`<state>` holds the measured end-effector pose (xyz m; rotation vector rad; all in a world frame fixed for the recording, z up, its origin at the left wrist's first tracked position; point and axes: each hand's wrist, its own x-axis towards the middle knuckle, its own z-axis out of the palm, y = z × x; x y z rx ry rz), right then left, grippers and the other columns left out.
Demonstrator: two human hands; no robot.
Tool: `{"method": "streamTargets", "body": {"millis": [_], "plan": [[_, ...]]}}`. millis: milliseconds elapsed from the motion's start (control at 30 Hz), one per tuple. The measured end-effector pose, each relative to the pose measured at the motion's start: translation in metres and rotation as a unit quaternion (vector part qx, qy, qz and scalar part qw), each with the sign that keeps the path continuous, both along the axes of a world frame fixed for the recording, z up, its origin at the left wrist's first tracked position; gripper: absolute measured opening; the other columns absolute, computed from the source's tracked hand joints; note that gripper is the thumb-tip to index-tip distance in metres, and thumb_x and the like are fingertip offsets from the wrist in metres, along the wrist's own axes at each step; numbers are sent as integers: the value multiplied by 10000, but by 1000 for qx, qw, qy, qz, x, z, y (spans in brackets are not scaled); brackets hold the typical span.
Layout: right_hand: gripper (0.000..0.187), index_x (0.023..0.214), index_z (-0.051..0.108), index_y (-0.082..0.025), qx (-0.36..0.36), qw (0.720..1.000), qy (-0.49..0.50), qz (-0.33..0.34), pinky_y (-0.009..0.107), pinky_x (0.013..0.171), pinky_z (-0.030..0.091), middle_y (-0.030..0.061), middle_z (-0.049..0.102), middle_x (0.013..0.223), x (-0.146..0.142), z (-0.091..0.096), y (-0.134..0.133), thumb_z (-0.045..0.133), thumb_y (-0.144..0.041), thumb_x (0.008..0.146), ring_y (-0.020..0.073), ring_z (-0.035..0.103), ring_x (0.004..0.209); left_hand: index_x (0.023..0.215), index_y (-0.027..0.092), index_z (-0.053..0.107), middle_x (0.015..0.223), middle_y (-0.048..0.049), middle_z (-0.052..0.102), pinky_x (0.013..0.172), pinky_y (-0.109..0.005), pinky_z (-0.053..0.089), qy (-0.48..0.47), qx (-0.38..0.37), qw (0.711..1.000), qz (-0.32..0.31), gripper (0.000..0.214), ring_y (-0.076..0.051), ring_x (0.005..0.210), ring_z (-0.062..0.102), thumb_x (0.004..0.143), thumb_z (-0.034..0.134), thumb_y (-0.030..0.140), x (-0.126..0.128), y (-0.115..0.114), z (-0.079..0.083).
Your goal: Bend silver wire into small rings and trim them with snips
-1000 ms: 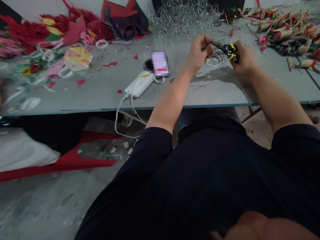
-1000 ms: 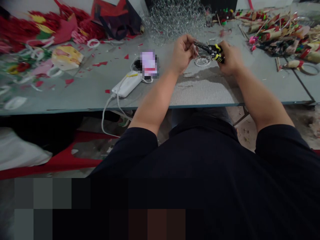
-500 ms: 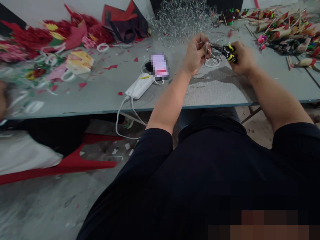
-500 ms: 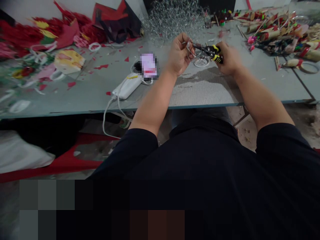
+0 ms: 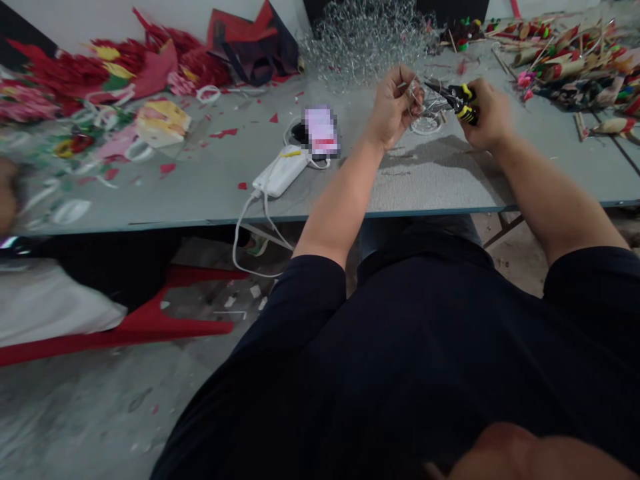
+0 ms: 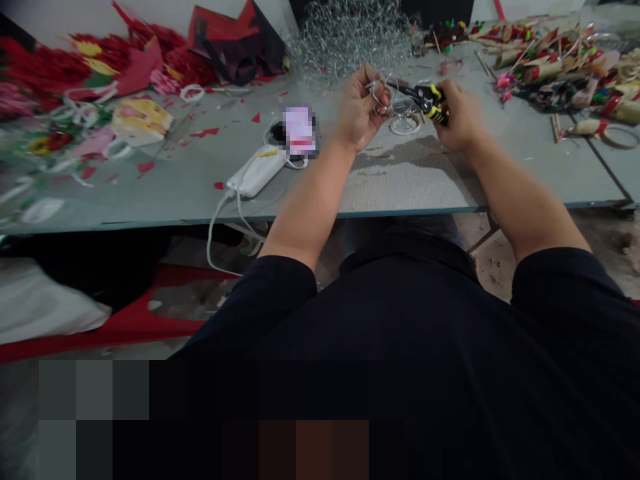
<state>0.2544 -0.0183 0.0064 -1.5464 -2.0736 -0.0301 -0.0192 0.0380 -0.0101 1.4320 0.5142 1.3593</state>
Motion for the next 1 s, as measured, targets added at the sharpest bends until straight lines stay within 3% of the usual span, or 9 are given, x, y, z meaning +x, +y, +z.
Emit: {"method": "streamTargets", "body": {"millis": [133,233,333,533,633,700,767,900,1000], "plan": [[627,1572,630,-394,6,1000,-11,8,590,1240,570,77,805,1598,-2,-2,2,887,-465,1005,400,708,1397,853,442,553,692,-47,619,963,-647,463,44,24,998,-25,645,-359,1113,585,826,905,981,4,2,-6],[642,1548,622,-364,-1,1000,-20,9,551,1224,564,92,808,1604,-3,-2,3,897,-456,976,380,705,1372,862,435,595,716,-25,663,925,-639,451,21,20,999,-28,687,-353,1071,635,732,958,1004,7,2,-10],[616,1514,622,-377,-3,1000,-17,7,549,1202,579,82,813,1596,-4,-3,5,891,-430,963,375,714,1345,872,418,606,740,-12,705,900,-598,482,-3,0,1000,-15,612,-342,1040,669,843,945,927,7,-5,-7],[567,1343,661,-328,28,999,4,15,675,1134,621,196,833,1420,1,-13,20,936,-333,847,516,774,1311,926,379,632,801,65,717,756,-368,561,-2,-37,999,4,306,-208,799,617,1137,851,417,1,-27,6],[566,1268,644,-321,47,998,26,27,715,1115,626,190,846,1338,4,-18,28,965,-327,801,525,791,1235,901,367,622,773,68,706,761,-357,587,12,-64,998,26,325,-208,857,699,1158,817,326,0,-27,7],[556,1231,629,-316,50,998,33,29,725,1110,620,184,845,1275,4,-19,31,965,-309,789,527,800,1195,901,379,623,774,76,739,796,-360,604,8,-61,998,1,312,-207,890,686,1120,809,258,-2,-25,7],[551,1212,624,-312,50,998,35,28,717,1112,616,180,842,1255,4,-19,32,964,-274,780,527,805,1193,896,385,618,778,78,749,829,-362,599,9,-56,998,-12,318,-209,928,682,1109,809,246,-3,-26,8],[560,1188,630,-303,50,998,27,14,689,1117,618,177,843,1258,2,-20,34,988,-224,764,522,800,1198,861,353,622,748,55,704,890,-397,581,63,-80,994,41,400,-245,1134,797,1106,934,402,-2,-39,20],[536,1167,641,-289,42,998,36,21,733,1114,607,182,827,1179,2,-22,37,1030,-309,798,546,791,1176,798,393,660,638,24,649,900,-430,600,123,-98,987,32,405,-272,1274,796,1088,931,472,1,-47,27]]}}
